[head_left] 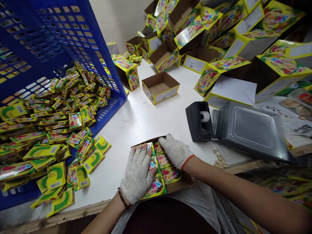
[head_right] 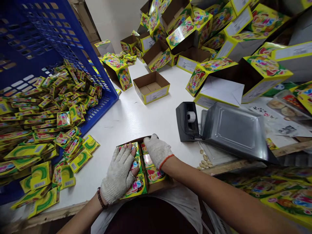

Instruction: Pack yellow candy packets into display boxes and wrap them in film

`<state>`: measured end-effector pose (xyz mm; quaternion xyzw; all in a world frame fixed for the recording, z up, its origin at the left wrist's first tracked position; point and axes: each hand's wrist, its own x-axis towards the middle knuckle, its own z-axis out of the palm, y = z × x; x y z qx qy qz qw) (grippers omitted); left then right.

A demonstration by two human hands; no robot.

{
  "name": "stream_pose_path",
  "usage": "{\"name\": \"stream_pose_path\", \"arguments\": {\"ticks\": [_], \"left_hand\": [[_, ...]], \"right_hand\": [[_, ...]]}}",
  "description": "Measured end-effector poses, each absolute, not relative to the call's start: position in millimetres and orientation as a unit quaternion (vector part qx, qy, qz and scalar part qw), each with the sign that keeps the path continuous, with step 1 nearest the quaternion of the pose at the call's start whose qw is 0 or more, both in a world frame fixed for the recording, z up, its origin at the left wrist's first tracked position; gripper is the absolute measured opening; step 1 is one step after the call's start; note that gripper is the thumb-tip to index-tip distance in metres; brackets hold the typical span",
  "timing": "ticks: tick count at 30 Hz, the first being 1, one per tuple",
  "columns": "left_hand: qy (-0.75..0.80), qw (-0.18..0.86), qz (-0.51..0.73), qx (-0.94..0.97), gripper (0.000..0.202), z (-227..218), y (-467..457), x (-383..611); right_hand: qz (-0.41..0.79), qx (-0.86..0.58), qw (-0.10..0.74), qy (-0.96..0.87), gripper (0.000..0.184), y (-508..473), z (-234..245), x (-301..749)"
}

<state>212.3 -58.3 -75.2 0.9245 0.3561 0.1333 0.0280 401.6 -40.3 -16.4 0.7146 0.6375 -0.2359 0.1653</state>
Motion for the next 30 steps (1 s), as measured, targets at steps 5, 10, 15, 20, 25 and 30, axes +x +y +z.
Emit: {"name": "stream_pose_path", "arguments": {"ticks": [5, 10, 15, 20, 25, 30], "left_hand": [[0.369, 0.05, 0.132, 0.919, 0.056, -74, -60, 214], [0.371, 0.047, 0.141, 0.917, 0.054, -74, -60, 214], [0.366, 0.041, 0.142, 0.919, 0.051, -73, -59, 214], [0.371, 0.055, 0.134, 0.917, 0.053, -72, -59, 214], [0.367, 0.051, 0.137, 0.919, 0.054, -72, -59, 214], [0.368, 0.057, 0.124, 0.92, 0.054, -70, -58, 213]], "right_hand": [[-0.117, 0.696, 0.148, 0.693, 0.046, -58, -39, 390], [-0.12, 0.691, 0.161, 0.694, 0.041, -48, -34, 387], [-0.249, 0.696, 0.149, 0.657, 0.038, -30, -11, 406], [-0.257, 0.701, 0.138, 0.65, 0.038, -30, -16, 413], [-0.144, 0.705, 0.191, 0.668, 0.038, -43, -26, 391], [-0.08, 0.611, 0.215, 0.758, 0.039, -52, -38, 381]]}}
